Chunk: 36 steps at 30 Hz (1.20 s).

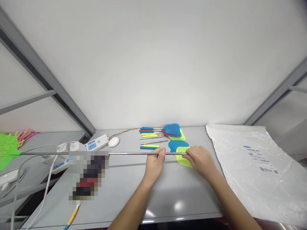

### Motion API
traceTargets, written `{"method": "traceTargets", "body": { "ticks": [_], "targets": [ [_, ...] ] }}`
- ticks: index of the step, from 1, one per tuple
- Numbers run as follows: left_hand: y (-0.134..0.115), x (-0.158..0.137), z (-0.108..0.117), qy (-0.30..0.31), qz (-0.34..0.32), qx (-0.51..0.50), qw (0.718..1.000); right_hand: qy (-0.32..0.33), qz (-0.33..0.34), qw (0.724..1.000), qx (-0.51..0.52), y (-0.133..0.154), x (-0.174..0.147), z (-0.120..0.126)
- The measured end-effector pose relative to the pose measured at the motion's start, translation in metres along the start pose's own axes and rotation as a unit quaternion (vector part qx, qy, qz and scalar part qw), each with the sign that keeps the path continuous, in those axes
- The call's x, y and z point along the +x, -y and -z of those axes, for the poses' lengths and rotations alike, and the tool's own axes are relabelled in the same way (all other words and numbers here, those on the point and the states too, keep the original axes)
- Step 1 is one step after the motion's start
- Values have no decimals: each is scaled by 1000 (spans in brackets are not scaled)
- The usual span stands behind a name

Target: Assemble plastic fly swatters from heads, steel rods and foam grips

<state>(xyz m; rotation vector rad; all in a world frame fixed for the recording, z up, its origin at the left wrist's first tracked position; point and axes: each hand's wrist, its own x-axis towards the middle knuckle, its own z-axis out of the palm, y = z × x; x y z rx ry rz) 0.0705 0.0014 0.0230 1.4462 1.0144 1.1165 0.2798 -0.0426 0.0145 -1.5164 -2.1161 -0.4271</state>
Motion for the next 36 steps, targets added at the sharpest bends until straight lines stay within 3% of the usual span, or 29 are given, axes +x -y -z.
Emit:
{"method": "traceTargets", "body": {
  "ticks": [7, 13, 17, 24, 30, 36],
  "targets": [
    [-4, 0, -13, 57, -17, 14, 998, -13, 31, 999, 14, 14, 14, -2],
    [-1, -1, 7, -5, 9, 0, 1000, 7, 17, 1000, 10, 5, 7, -4],
    [1, -1, 6, -29, -1, -22, 999, 5, 11, 1000, 7, 2, 10, -3],
    [7, -1, 9, -19, -10, 6, 1000, 12, -14, 999, 51, -3, 2, -11],
    [13, 5, 20, -68, -3, -2, 998, 2, -46, 998, 48, -21, -14, -20],
    [14, 12, 52, -212, -35, -104, 971, -15, -102, 994, 46, -32, -20, -12]
  ]
}}
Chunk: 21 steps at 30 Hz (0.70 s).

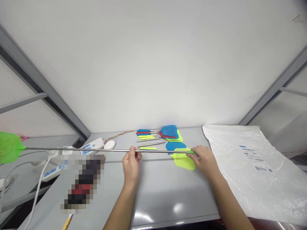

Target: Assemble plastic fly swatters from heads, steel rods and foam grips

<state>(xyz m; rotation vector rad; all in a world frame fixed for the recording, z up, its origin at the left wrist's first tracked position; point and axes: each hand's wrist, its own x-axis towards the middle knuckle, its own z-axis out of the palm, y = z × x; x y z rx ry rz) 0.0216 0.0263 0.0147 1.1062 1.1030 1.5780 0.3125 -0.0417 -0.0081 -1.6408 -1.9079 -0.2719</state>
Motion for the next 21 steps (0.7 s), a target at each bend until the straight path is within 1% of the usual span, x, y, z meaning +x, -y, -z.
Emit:
{"method": "traceTargets", "body": {
  "ticks": [5, 8, 11, 14, 21],
  "targets": [
    [-3, 19, 37, -83, -34, -101, 991, -37, -37, 998, -18, -10, -4, 1],
    [-3, 23, 49, -110, -67, -141, 982, -54, -36, 998, -7, -17, -6, -4],
    [-5, 22, 50, -96, -74, -143, 982, -45, -31, 998, 4, -20, -7, -11],
    [-5, 20, 48, -81, -75, -121, 987, -41, -25, 999, 3, -18, -7, -16],
    [-4, 19, 50, -80, -73, -69, 992, 7, -14, 1000, -10, -5, -7, -23]
  ]
}}
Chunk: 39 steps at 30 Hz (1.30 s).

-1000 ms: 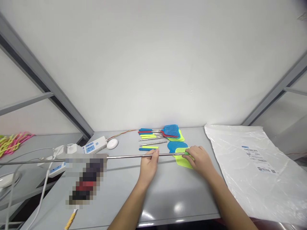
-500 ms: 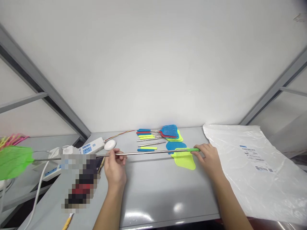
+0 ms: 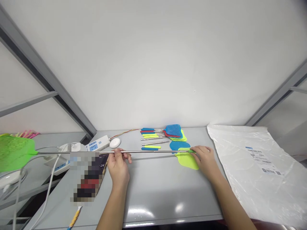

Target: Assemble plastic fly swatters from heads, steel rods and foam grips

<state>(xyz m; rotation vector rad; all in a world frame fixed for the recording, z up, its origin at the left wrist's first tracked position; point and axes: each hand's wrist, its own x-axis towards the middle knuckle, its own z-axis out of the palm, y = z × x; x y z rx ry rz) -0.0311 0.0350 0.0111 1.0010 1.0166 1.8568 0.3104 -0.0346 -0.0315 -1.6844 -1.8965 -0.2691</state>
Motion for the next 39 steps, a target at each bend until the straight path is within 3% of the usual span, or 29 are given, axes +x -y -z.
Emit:
{"method": "traceTargets", "body": {
  "ticks": [18, 27, 34, 39],
  "targets": [
    [5, -8, -5, 17, 72, 6, 997, -21, 13, 1000, 19, -4, -1, -3],
    [9, -30, -31, 121, 134, 5, 984, -25, 32, 999, 30, -3, 1, -1],
    [17, -50, -67, 273, 156, 53, 948, -19, 55, 997, 53, 4, 2, -4],
    [20, -51, -75, 284, 166, 47, 943, -31, 52, 997, 51, 4, 2, -2]
  ]
}}
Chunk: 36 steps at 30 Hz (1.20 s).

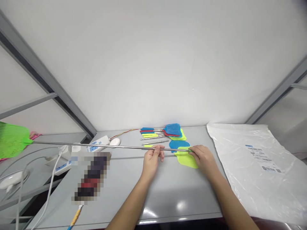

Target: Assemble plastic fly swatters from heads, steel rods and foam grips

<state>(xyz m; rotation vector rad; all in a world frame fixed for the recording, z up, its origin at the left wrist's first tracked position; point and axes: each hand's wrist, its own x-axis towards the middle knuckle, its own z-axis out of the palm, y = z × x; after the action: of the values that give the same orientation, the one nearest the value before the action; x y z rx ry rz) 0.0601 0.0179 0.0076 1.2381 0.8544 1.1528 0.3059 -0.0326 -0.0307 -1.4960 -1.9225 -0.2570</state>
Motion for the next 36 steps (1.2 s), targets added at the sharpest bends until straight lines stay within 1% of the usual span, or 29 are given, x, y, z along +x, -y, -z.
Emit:
{"method": "traceTargets", "body": {
  "ticks": [6, 12, 15, 17, 20, 22, 26, 36],
  "targets": [
    [2, -4, -2, -4, 17, 13, 1000, -24, 12, 1000, 7, 9, 2, 4],
    [2, -9, -14, 30, 22, 64, 997, -13, 20, 999, 30, 27, 7, 2],
    [0, -8, -8, 36, 18, 51, 998, -25, 11, 999, 46, 29, 8, 3],
    [-2, -6, 0, 17, 9, 33, 999, -28, 3, 998, 58, 28, 8, 3],
    [-1, -6, 12, -46, -8, 17, 999, -28, -4, 998, 62, 24, 7, 2],
    [0, -6, 16, -66, -9, 13, 998, -19, -6, 998, 57, 21, 6, 1],
    [4, -6, 13, -55, 10, -1, 998, -17, -5, 999, 50, 19, 4, 0],
    [9, -2, 4, -50, 28, -17, 998, -29, -4, 998, 59, 23, 3, 0]
  ]
}}
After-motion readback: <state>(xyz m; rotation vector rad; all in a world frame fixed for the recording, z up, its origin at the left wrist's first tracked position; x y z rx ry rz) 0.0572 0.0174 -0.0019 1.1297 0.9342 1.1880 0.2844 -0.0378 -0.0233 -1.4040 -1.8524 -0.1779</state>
